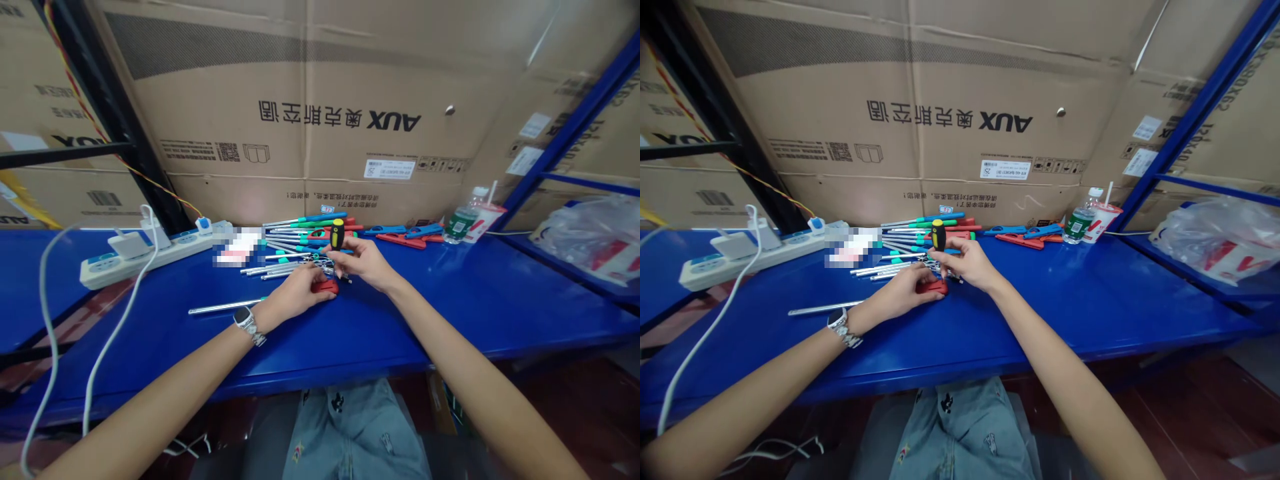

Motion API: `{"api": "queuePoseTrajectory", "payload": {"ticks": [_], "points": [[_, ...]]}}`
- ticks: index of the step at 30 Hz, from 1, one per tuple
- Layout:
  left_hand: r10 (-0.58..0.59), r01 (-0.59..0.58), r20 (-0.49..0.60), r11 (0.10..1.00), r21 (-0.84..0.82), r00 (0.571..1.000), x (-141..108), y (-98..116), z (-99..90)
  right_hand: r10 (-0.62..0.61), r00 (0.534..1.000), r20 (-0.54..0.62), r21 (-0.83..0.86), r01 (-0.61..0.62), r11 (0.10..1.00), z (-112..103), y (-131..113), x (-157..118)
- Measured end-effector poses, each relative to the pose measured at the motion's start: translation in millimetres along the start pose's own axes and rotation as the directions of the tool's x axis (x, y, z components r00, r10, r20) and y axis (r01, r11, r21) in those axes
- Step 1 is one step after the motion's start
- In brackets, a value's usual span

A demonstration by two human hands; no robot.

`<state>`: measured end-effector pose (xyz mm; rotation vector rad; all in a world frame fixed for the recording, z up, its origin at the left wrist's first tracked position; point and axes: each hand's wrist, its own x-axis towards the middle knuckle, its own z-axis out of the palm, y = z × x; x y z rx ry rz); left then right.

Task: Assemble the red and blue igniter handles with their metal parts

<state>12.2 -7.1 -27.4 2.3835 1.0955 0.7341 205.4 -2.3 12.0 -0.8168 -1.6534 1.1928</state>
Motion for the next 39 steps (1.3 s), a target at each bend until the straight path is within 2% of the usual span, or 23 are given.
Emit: {"api": "queuePoseTrajectory", "payload": {"ticks": [4,8,10,14,16,23,27,30,35,37,39], "points": [[0.007,-0.007,0.001,1.000,-0.008,1.000,-0.5,0.6,0.0,-0.074,0.983,-0.168,-0.028,0.070,0.997,13.7,4.9,6.2],[0.009,-0.009,0.012,1.000,-0.018,1.000,-1.0,0.8,-0.3,-0.052,0.978,-0.200,-0.015,0.050,0.999,18.4,10.4,1.7],[0.005,-0.005,0.005,1.000,0.005,1.000,-1.0,0.4,-0.4,-0.050,0.986,-0.157,0.007,0.052,0.999,12.9,10.4,-2.3],[0.012,-0.012,-0.006,1.000,0.003,1.000,-0.8,-1.3,0.3,0.000,1.000,0.029,0.056,-0.001,0.998,-2.0,6.3,-5.8],[0.022,-0.022,-0.012,1.000,-0.010,1.000,-0.6,-2.1,0.9,0.006,0.999,0.048,0.025,-0.008,1.000,-4.0,4.3,-4.4],[0.014,-0.014,-0.004,1.000,-0.006,1.000,-0.2,-1.2,1.1,-0.067,0.985,-0.156,0.015,0.070,0.997,12.6,9.5,7.7],[0.013,-0.014,-0.035,1.000,-0.004,0.999,0.1,-1.0,0.9,-0.025,0.969,-0.247,0.014,0.030,0.999,17.9,14.3,11.0],[0.002,-0.002,-0.019,1.000,-0.011,1.000,0.3,-0.7,0.3,-0.023,0.975,-0.222,0.020,0.029,0.999,16.7,14.9,7.4],[0.001,-0.001,0.004,1.000,-0.003,1.000,0.2,-0.7,0.4,-0.046,0.998,-0.043,0.044,0.048,0.998,3.0,10.6,-2.0],[0.004,-0.004,-0.003,1.000,-0.003,1.000,0.4,-1.5,1.2,-0.036,0.999,-0.035,0.014,0.036,0.999,-1.1,8.6,-2.9],[0.009,-0.009,-0.011,1.000,-0.007,1.000,0.5,-2.2,2.0,-0.046,0.996,-0.076,-0.028,0.044,0.999,-1.0,7.7,-1.9]]}}
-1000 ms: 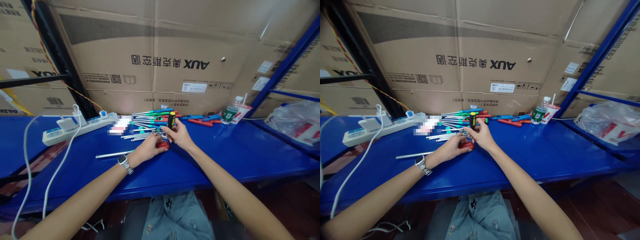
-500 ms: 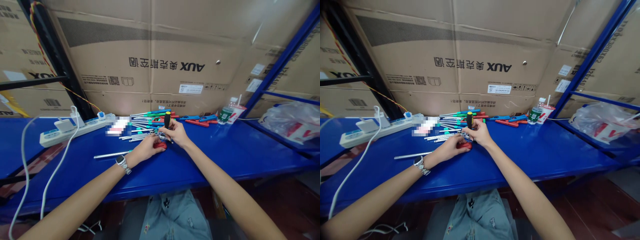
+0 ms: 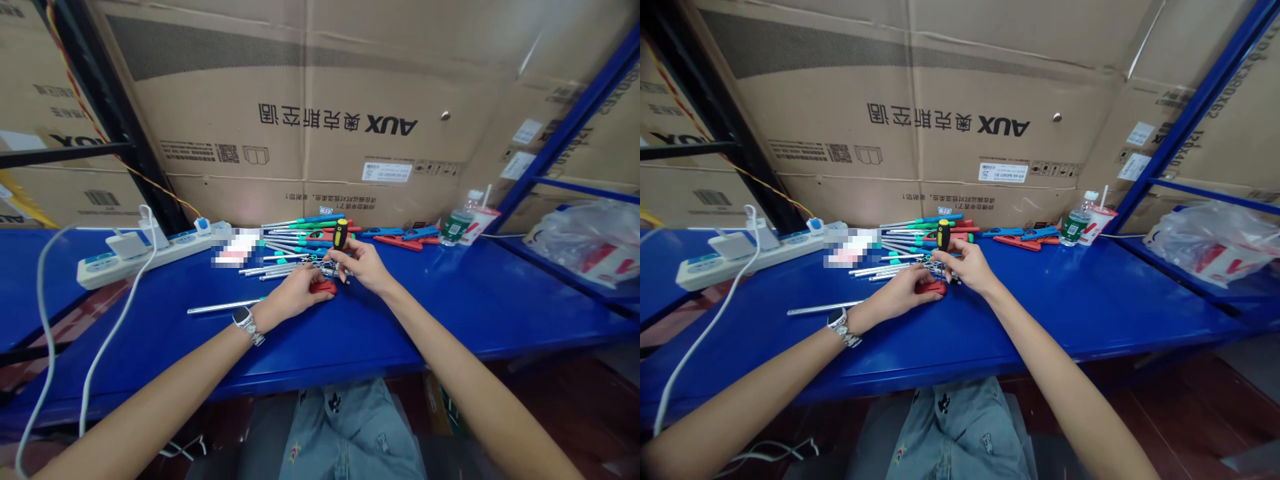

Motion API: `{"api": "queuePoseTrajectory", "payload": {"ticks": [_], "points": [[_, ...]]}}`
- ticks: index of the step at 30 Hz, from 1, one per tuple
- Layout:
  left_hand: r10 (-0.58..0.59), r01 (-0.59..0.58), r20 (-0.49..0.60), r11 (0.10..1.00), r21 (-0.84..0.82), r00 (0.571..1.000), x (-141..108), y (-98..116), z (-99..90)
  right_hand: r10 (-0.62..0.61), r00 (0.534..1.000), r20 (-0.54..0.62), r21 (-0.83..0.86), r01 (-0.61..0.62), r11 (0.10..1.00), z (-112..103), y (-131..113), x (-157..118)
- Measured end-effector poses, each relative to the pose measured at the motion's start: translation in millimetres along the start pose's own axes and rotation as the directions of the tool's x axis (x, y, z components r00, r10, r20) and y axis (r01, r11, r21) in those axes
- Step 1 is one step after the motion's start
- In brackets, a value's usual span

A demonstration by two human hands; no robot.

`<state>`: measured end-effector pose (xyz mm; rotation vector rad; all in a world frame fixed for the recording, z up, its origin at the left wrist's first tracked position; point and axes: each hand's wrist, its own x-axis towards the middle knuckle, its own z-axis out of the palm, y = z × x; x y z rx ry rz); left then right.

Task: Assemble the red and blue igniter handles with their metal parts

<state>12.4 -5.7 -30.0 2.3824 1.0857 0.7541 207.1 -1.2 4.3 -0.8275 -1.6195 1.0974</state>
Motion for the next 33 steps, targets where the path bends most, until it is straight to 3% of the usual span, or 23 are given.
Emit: {"api": "queuePoseTrajectory", "payload": {"ticks": [9,17,26,28,33], "points": [[0.014,-0.014,0.022,1.000,0.008,1.000,-1.0,1.5,-1.9,-0.065,0.975,-0.212,-0.053,0.054,0.997,21.9,9.8,-1.0],[0.004,-0.004,0.012,0.999,0.054,1.000,1.2,0.4,-0.4,-0.039,0.999,-0.029,0.021,0.039,0.999,4.7,3.7,-5.9],[0.030,-0.029,-0.006,0.998,0.059,1.000,1.0,-1.8,0.9,-0.045,0.974,-0.220,-0.011,0.043,0.999,20.8,10.8,1.9],[0.034,-0.034,-0.001,0.998,0.045,0.999,0.4,-0.6,0.0,-0.031,0.980,-0.197,-0.002,0.031,1.000,21.2,9.1,-0.4],[0.008,-0.008,0.001,1.000,0.028,1.000,-0.8,2.0,-1.5,-0.042,0.999,-0.012,0.022,0.042,0.999,6.8,2.1,-4.2]]}}
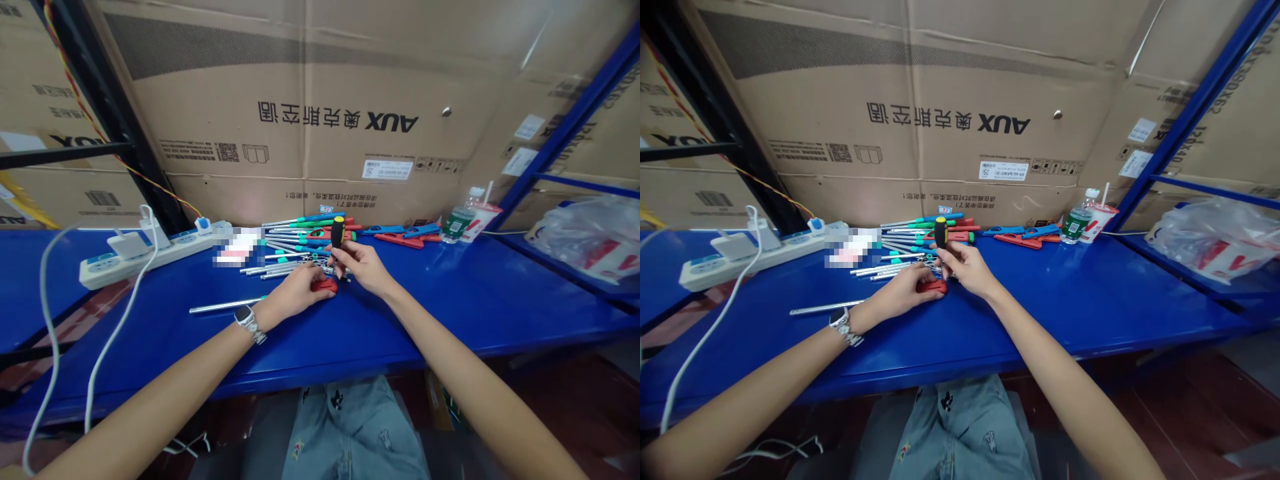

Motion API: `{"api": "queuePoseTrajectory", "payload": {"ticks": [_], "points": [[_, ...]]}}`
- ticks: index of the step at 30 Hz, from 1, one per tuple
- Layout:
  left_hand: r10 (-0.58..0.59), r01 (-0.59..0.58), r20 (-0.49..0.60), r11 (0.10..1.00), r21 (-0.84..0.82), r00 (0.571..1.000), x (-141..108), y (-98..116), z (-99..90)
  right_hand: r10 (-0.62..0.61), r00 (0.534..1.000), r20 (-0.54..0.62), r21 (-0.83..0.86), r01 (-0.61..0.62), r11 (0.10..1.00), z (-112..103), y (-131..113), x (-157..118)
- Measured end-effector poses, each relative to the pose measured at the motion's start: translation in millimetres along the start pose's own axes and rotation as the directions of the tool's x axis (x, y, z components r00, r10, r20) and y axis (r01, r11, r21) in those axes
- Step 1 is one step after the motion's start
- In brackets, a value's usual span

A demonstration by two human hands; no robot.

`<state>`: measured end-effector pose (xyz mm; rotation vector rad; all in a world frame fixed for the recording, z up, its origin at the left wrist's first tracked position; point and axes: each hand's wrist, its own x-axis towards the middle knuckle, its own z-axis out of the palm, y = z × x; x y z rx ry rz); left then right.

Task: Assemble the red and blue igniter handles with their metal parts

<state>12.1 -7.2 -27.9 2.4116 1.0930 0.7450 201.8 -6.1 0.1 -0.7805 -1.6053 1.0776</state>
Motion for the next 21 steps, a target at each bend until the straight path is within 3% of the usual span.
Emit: {"api": "queuePoseTrajectory", "payload": {"ticks": [3,11,16,18,19,21], "points": [[0.015,-0.015,-0.014,1.000,0.002,1.000,-0.2,-0.4,0.7,0.005,1.000,-0.016,-0.019,-0.006,1.000,-3.8,1.4,2.1],[0.013,-0.013,-0.008,1.000,0.002,1.000,1.8,-3.4,1.6,-0.084,0.950,-0.300,-0.079,0.063,0.995,16.3,13.1,4.5],[0.056,-0.057,0.012,0.996,0.068,0.998,-1.2,1.3,-0.5,-0.033,0.947,-0.321,-0.177,-0.026,0.984,-7.6,-4.1,4.7],[0.101,-0.103,0.022,0.982,0.155,0.995,-2.9,6.7,-0.4,0.035,0.947,-0.320,-0.369,-0.159,0.916,-26.8,-9.5,-1.8],[0.120,-0.124,0.033,0.971,0.204,0.992,-3.6,9.8,0.0,0.081,0.938,-0.337,-0.491,-0.249,0.835,-36.0,-10.7,-6.7],[0.144,-0.157,0.065,0.946,0.285,0.987,-4.4,15.8,0.3,0.166,0.911,-0.378,-0.702,-0.399,0.590,-51.3,-9.9,-17.9]]}}
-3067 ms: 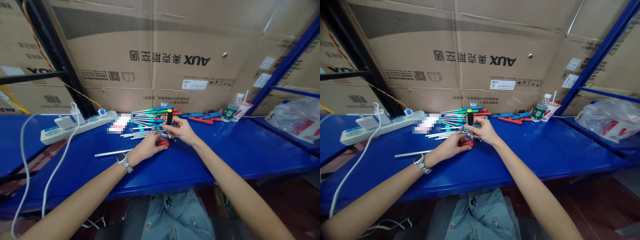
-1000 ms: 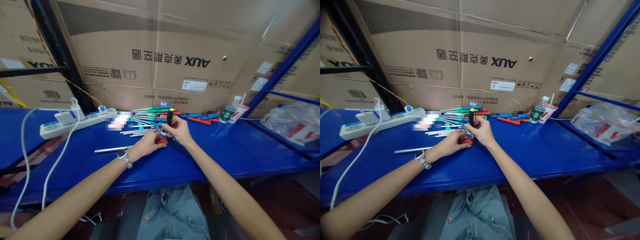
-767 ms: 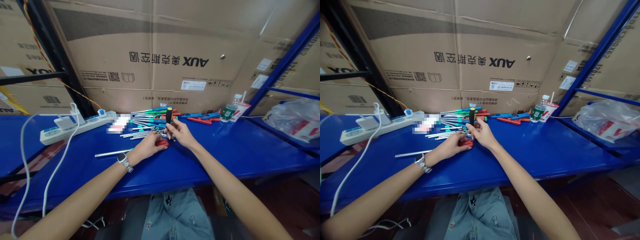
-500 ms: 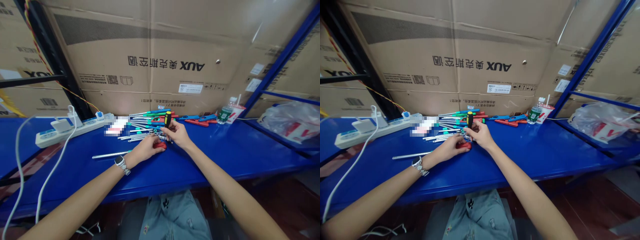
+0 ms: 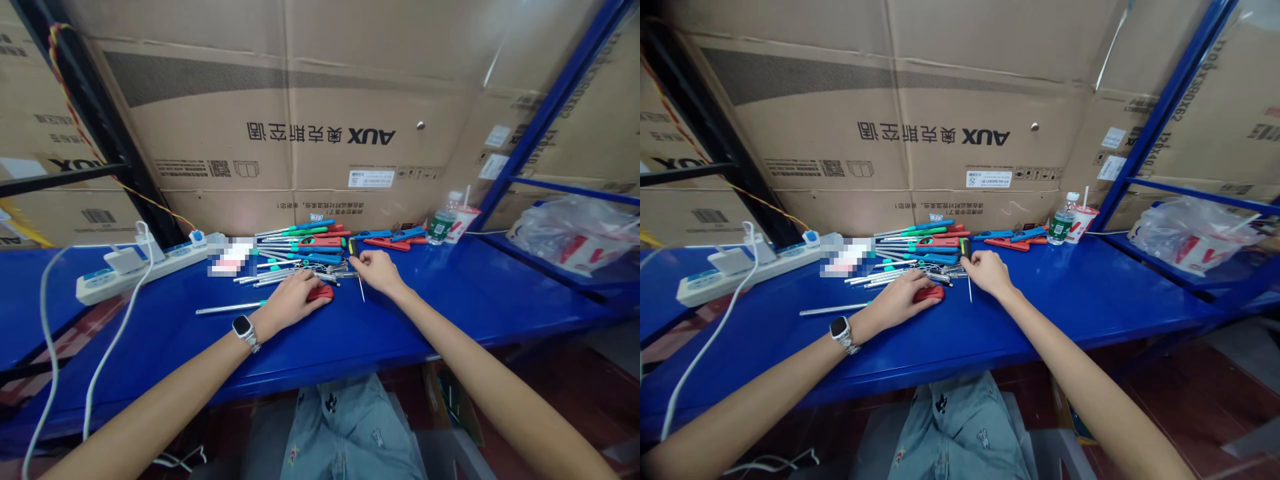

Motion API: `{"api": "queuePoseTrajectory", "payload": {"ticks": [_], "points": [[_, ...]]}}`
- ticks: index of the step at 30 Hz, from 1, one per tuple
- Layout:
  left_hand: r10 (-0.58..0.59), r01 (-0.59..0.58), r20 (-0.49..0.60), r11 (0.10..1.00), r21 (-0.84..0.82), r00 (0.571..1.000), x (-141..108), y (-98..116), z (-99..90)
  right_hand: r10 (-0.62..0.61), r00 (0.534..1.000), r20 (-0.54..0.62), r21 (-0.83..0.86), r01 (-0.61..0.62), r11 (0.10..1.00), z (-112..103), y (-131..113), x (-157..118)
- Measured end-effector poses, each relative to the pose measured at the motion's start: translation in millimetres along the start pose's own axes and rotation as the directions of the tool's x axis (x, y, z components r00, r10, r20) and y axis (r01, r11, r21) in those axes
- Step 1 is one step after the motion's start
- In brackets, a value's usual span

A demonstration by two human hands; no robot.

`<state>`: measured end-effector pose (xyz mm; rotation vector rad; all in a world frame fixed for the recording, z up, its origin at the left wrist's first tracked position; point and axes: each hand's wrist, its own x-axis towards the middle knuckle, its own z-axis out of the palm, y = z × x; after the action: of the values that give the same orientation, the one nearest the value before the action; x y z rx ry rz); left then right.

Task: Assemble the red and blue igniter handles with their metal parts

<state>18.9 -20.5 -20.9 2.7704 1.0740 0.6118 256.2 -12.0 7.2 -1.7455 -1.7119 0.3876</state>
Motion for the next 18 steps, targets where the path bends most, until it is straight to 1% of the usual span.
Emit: {"api": "queuePoseTrajectory", "payload": {"ticks": [2,3,5,7,9,10,11,12,13,14,15,16,17,18], "points": [[0.009,-0.010,0.020,0.998,0.055,1.000,-0.6,3.3,-2.6,0.070,0.997,0.018,-0.226,-0.064,0.972,-4.0,12.6,-4.4],[0.011,-0.012,0.026,0.997,0.075,1.000,-1.8,3.5,-4.6,0.084,0.996,0.024,-0.299,-0.073,0.951,-4.5,17.1,-5.8],[0.010,-0.014,0.034,0.994,0.113,0.999,-6.7,0.8,-9.9,0.083,0.996,0.041,-0.394,-0.061,0.917,-4.3,22.7,-6.6],[0.009,-0.016,0.047,0.987,0.158,0.999,-14.9,-4.2,-15.5,0.065,0.995,0.073,-0.454,-0.025,0.891,-4.7,25.2,-5.5],[0.010,-0.023,0.063,0.978,0.207,0.998,-24.4,-8.6,-19.0,0.051,0.995,0.087,-0.474,-0.004,0.880,-6.6,25.5,-4.7],[0.016,-0.030,0.065,0.973,0.231,0.998,-28.6,-9.8,-19.4,0.040,0.997,0.066,-0.467,-0.005,0.884,-7.9,24.7,-5.2],[0.030,-0.048,0.076,0.967,0.248,0.997,-31.7,-10.1,-18.8,0.013,1.000,0.020,-0.449,-0.002,0.894,-9.0,23.0,-6.6],[0.049,-0.071,0.088,0.961,0.266,0.995,-33.5,-9.5,-17.5,-0.039,0.999,-0.038,-0.421,0.020,0.907,-9.6,20.1,-9.1],[0.069,-0.094,0.096,0.954,0.285,0.993,-33.7,-8.1,-15.7,-0.121,0.989,-0.084,-0.388,0.079,0.918,-9.3,15.9,-12.4],[0.089,-0.114,0.095,0.945,0.307,0.991,-32.3,-6.0,-13.9,-0.226,0.968,-0.105,-0.354,0.176,0.918,-7.9,10.4,-16.6],[0.107,-0.130,0.085,0.934,0.333,0.991,-29.7,-3.5,-12.5,-0.351,0.932,-0.091,-0.320,0.307,0.896,-5.4,4.0,-21.1],[0.125,-0.142,0.070,0.923,0.357,0.990,-26.0,-0.9,-11.9,-0.472,0.882,0.008,-0.263,0.457,0.850,-1.9,-2.9,-25.5],[0.142,-0.151,0.052,0.913,0.378,0.988,-21.7,1.4,-12.4,-0.556,0.823,0.114,-0.203,0.567,0.798,2.2,-9.7,-29.2],[0.155,-0.156,0.036,0.907,0.392,0.987,-17.2,3.2,-14.0,-0.601,0.777,0.190,-0.157,0.628,0.762,6.4,-15.8,-31.7]]}}
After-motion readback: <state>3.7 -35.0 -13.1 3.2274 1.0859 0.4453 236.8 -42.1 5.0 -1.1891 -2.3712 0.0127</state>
